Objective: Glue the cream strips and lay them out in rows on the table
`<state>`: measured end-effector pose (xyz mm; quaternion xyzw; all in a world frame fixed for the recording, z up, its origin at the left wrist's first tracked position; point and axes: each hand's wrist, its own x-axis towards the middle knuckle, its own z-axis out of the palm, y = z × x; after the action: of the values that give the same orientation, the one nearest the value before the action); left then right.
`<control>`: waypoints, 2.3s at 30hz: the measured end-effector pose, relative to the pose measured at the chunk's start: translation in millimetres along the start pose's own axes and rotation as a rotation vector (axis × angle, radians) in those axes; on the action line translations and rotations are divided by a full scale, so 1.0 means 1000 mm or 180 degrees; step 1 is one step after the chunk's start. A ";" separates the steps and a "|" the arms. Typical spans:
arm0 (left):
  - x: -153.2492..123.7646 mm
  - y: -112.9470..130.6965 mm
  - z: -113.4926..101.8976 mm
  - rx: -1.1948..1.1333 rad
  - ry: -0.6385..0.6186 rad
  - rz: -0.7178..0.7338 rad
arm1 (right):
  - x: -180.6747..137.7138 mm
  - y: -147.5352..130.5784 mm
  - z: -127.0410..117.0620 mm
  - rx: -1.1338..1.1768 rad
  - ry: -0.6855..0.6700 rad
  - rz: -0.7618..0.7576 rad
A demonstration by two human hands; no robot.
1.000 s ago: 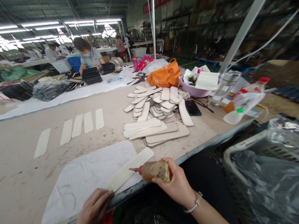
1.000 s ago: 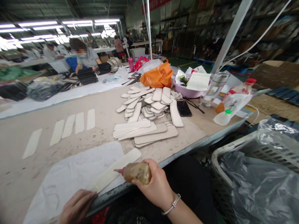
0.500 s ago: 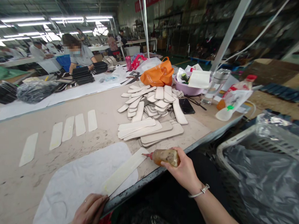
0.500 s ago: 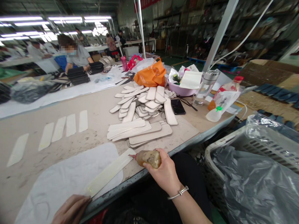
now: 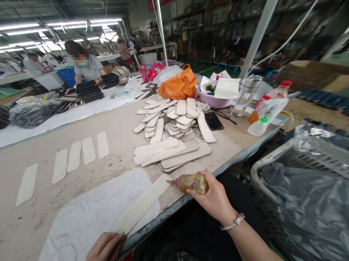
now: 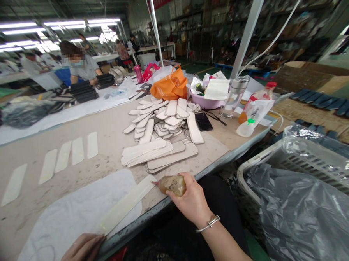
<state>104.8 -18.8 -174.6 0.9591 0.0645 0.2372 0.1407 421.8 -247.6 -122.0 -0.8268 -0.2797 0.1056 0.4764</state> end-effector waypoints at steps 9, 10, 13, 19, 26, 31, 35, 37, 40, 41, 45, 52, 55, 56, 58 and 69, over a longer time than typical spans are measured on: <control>0.005 0.008 -0.002 0.0001 -0.0012 -0.0187 | -0.004 -0.007 0.010 0.0503 -0.0472 0.0120; 0.005 0.009 -0.003 -0.0013 0.0017 -0.0228 | -0.003 -0.005 0.011 0.0645 -0.0434 0.0172; 0.010 0.010 -0.010 -0.0016 0.0231 -0.0437 | 0.002 0.004 0.011 0.1171 -0.0177 0.0438; 0.064 -0.023 -0.079 0.0484 0.0665 -0.1314 | 0.010 0.014 0.009 0.2448 -0.0136 0.1084; 0.223 -0.102 -0.156 0.1400 0.0147 -0.2255 | 0.013 0.015 0.021 0.2972 -0.0223 0.1321; 0.318 -0.119 -0.169 0.2569 -0.0290 -0.1741 | 0.014 0.017 0.026 0.2995 -0.0385 0.1322; 0.351 -0.123 -0.160 0.3059 0.0035 -0.1462 | 0.015 0.017 0.029 0.2994 -0.0587 0.1314; 0.351 -0.127 -0.143 0.3200 0.0058 -0.1323 | 0.016 0.018 0.030 0.3012 -0.0665 0.1307; 0.330 -0.134 -0.102 0.3091 -0.0396 -0.1160 | 0.017 0.019 0.031 0.3084 -0.0747 0.1354; 0.319 -0.136 -0.086 0.3015 -0.0620 -0.1171 | 0.017 0.020 0.031 0.3116 -0.0760 0.1372; 0.268 -0.135 -0.020 0.2674 -0.1266 -0.1109 | 0.017 0.018 0.029 0.3246 -0.0741 0.1456; 0.211 -0.119 0.041 0.2266 -0.1562 -0.0896 | 0.019 0.013 0.030 0.3354 -0.0619 0.1579; 0.209 -0.123 0.041 0.2212 -0.1534 -0.0965 | 0.019 0.013 0.033 0.3374 -0.0665 0.1603; 0.210 -0.127 0.040 0.2201 -0.1525 -0.0999 | 0.019 0.013 0.034 0.3368 -0.0681 0.1604; 0.217 -0.138 0.037 0.2194 -0.1504 -0.1093 | 0.019 0.012 0.034 0.3358 -0.0680 0.1617; 0.262 -0.205 0.039 0.2042 -0.1169 -0.1823 | 0.022 0.001 0.035 0.3524 -0.0485 0.1796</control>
<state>342.1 216.5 -155.1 0.9238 0.3707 -0.0168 -0.0940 425.3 -210.2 -139.1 -0.4895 0.0125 0.4152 0.7667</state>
